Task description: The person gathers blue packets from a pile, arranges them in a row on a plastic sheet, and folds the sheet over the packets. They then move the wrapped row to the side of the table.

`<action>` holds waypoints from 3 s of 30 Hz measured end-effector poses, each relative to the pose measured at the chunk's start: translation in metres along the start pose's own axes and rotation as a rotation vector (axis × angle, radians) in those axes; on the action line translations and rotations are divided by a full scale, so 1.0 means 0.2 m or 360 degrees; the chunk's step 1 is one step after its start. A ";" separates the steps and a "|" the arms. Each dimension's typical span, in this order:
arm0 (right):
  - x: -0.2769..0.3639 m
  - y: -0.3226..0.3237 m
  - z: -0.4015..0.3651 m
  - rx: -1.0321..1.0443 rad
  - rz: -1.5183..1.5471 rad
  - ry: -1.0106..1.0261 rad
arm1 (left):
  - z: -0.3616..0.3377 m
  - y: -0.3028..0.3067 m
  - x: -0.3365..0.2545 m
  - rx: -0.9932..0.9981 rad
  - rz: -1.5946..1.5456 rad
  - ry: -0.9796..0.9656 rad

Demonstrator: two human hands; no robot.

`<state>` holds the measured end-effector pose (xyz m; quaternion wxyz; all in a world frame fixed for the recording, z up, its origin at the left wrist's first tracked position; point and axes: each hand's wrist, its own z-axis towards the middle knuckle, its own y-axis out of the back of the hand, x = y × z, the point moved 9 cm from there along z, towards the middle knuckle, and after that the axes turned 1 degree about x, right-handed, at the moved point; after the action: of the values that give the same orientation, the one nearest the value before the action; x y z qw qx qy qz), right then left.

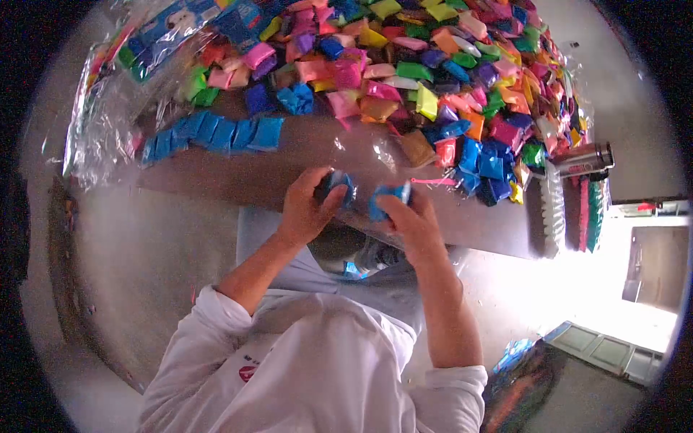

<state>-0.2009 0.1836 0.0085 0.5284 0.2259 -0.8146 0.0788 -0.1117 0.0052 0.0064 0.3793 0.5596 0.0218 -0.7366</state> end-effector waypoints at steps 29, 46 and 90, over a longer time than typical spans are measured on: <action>0.15 -0.20 -0.10 0.0075 -0.1163 0.0906 | 0.02 -0.01 0.01 0.0101 -0.0032 0.0081; 0.15 -0.21 -0.09 0.0102 -0.1159 0.0977 | 0.03 -0.04 0.04 0.0271 -0.0225 0.0312; 0.14 -0.16 -0.11 0.0210 -0.1189 0.0820 | 0.03 -0.05 0.06 0.0401 -0.0130 0.0230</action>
<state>-0.1784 0.1561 0.0393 0.6905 0.5102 -0.5126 -0.0117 -0.1225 0.0033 -0.0052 0.2732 0.6529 -0.0210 -0.7062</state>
